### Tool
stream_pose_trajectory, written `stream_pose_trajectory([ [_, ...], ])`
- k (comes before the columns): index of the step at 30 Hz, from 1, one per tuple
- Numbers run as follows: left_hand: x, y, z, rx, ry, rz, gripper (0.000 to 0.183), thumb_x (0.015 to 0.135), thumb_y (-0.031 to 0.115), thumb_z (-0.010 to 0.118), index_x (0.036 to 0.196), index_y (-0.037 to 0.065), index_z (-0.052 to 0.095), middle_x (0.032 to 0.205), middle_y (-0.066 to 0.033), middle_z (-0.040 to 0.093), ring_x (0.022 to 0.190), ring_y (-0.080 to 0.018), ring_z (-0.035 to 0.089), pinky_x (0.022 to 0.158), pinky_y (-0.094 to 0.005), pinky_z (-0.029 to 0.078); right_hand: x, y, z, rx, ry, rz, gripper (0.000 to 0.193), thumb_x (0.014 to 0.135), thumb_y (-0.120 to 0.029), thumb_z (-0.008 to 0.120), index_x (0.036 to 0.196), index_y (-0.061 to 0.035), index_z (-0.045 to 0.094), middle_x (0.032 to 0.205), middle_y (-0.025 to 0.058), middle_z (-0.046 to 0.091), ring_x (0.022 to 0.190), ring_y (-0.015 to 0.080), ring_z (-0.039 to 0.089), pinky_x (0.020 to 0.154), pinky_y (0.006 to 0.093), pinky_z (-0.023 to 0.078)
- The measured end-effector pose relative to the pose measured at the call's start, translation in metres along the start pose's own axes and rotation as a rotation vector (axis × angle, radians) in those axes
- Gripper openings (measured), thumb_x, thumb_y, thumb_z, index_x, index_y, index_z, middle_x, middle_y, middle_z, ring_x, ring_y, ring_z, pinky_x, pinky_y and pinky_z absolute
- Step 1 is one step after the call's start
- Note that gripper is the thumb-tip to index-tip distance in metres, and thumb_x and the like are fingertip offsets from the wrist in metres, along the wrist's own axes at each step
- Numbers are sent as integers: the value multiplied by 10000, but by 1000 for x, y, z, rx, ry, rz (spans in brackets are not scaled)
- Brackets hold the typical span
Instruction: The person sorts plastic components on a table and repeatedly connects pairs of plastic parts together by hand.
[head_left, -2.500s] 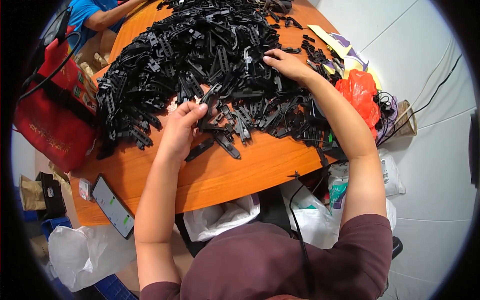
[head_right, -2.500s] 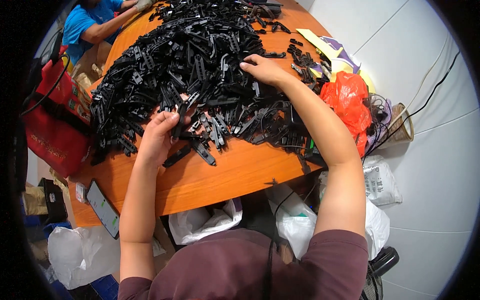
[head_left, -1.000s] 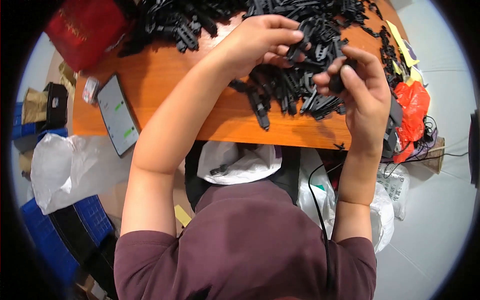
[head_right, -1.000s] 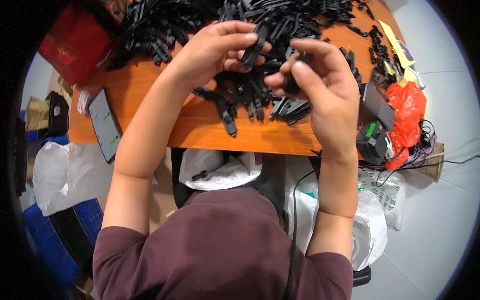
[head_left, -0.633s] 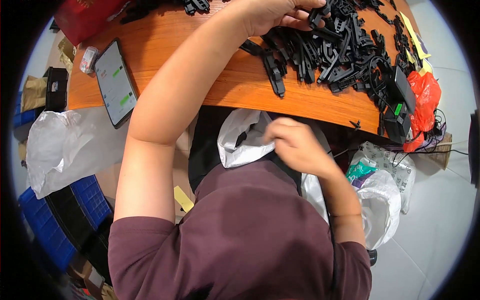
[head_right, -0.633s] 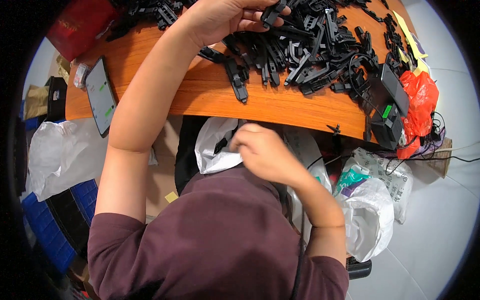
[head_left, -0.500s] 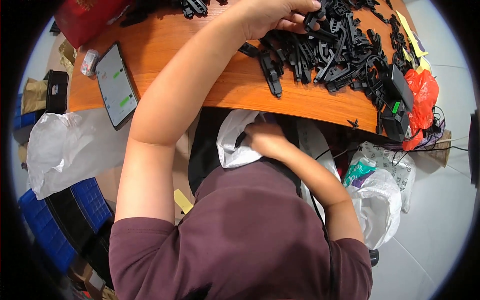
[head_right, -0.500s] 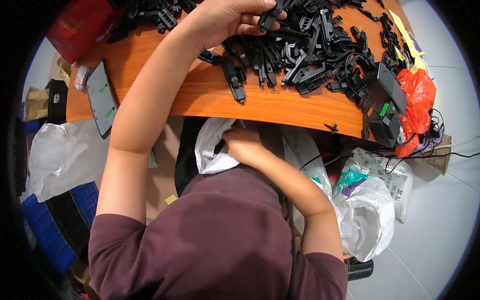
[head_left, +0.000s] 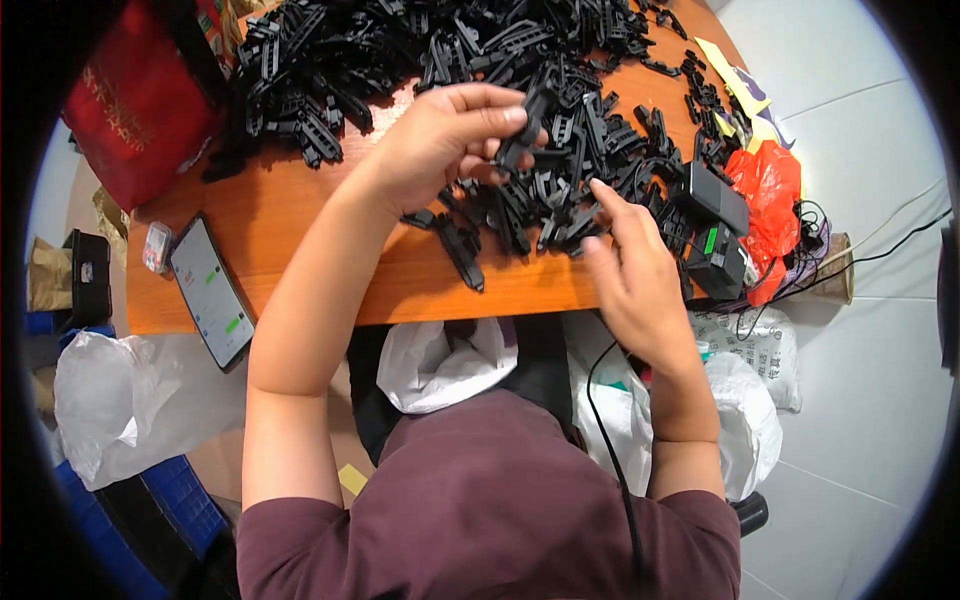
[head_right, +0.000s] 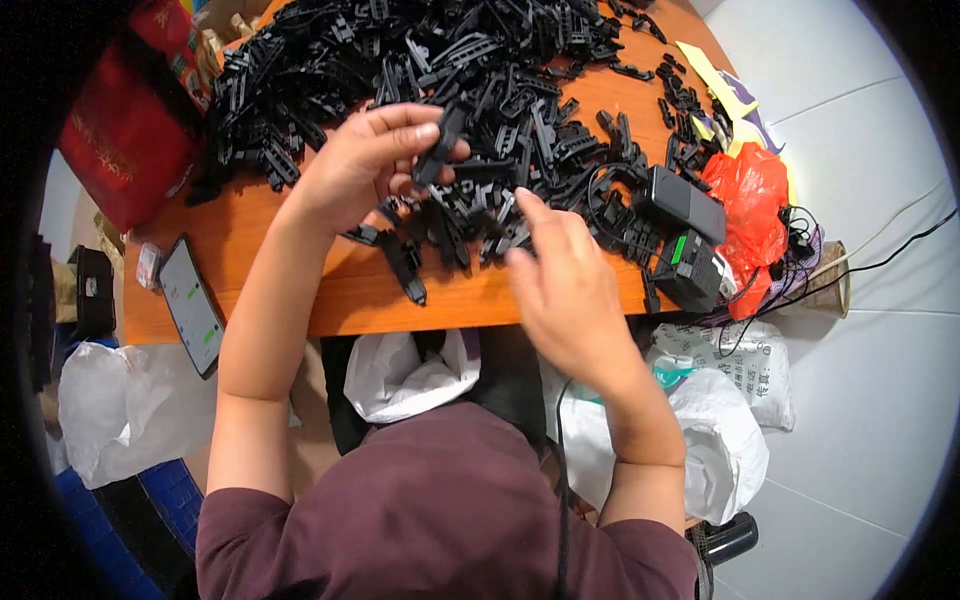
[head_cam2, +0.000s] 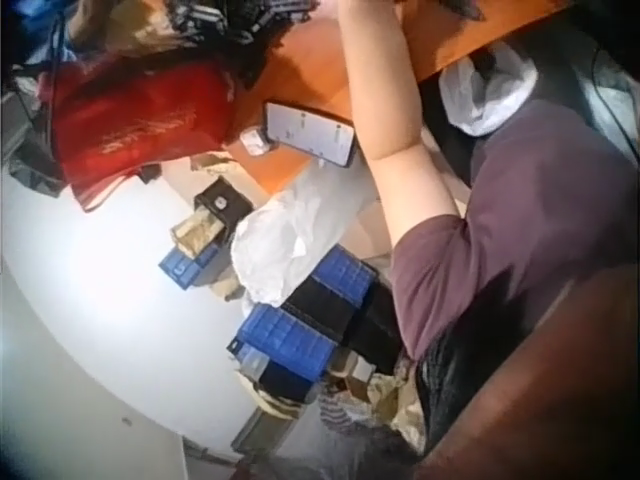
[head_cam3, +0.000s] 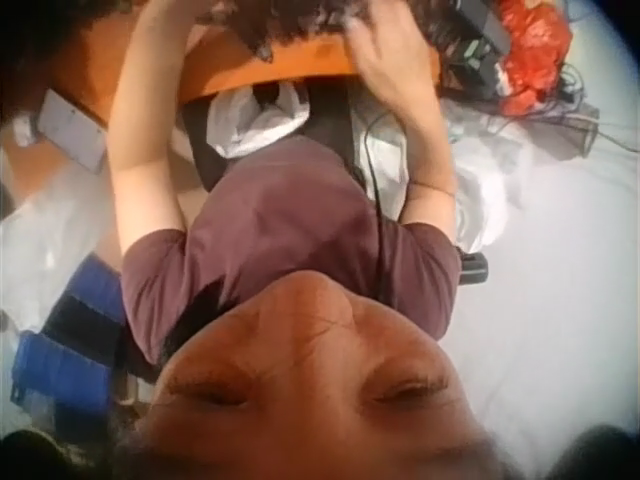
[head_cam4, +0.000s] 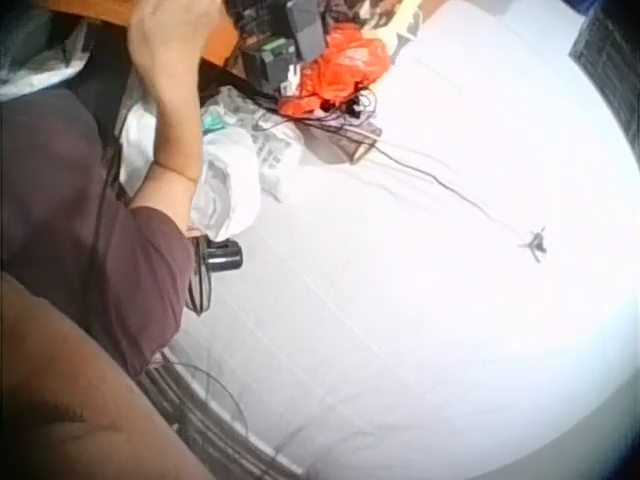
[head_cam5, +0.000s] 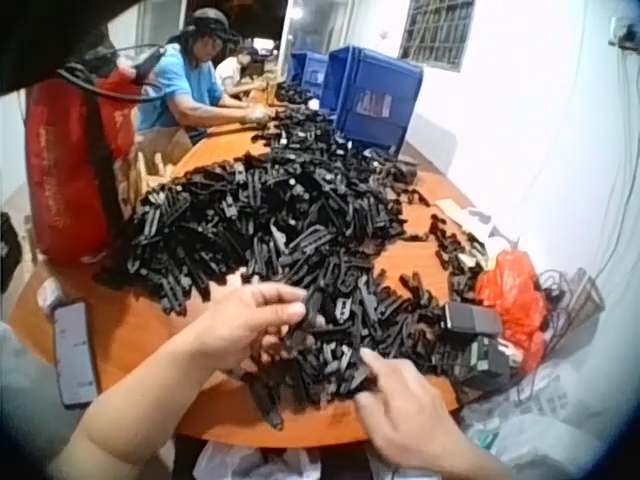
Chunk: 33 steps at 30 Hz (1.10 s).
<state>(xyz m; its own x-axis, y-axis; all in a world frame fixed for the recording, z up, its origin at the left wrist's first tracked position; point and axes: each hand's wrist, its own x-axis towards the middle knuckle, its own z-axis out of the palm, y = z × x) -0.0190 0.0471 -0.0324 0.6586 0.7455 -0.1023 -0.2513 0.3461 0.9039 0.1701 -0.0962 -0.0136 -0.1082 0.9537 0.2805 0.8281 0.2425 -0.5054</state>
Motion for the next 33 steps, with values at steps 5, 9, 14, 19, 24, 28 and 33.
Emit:
stream_pose_trajectory([
  [5,-1,0,11,-17,-51,-61,285,873,175,595,1108,22,545,955,-103,656,740,-122,649,550,-190,515,10,5,0,987,117,182,319,875,-2,536,1188,37,491,1032,126,602,889,171,603,809,283,477],
  [9,-7,-1,17,-11,-110,-64,284,872,172,598,1112,28,546,971,-89,654,763,-112,642,589,-198,517,29,-10,9,1280,370,65,347,783,-85,693,1079,22,547,1012,137,602,828,162,607,767,273,498],
  [14,-12,-2,19,-7,-61,-2,314,866,158,605,1148,37,541,1012,-96,648,831,-134,639,676,-217,515,34,-9,21,1604,341,153,232,791,-17,666,1003,-16,574,916,91,594,654,139,587,505,214,501],
  [19,-15,-6,29,16,-30,289,278,872,70,578,1139,8,531,1086,-130,624,960,-169,608,830,-286,497,34,-11,28,1676,313,270,176,810,19,624,972,-4,561,1003,147,614,818,240,655,636,282,596],
  [24,-16,-19,32,63,-88,544,141,871,-3,557,1001,-12,502,1090,-152,605,981,-157,589,865,-295,488,30,-18,45,1271,546,50,170,780,74,639,929,2,596,1050,103,538,857,163,598,696,257,566],
  [28,-19,-21,37,106,-128,716,140,879,-33,519,988,1,438,1127,-243,564,1036,-226,575,886,-350,485,32,-22,48,1059,684,-73,187,769,55,667,932,-6,598,1032,92,543,860,125,574,727,228,522],
  [33,-27,-23,41,178,-112,936,248,824,-56,578,1006,-7,417,1174,-285,516,1082,-273,558,897,-372,469,28,-26,46,767,709,-178,183,740,46,700,882,-18,603,979,106,575,814,138,590,702,228,509],
])
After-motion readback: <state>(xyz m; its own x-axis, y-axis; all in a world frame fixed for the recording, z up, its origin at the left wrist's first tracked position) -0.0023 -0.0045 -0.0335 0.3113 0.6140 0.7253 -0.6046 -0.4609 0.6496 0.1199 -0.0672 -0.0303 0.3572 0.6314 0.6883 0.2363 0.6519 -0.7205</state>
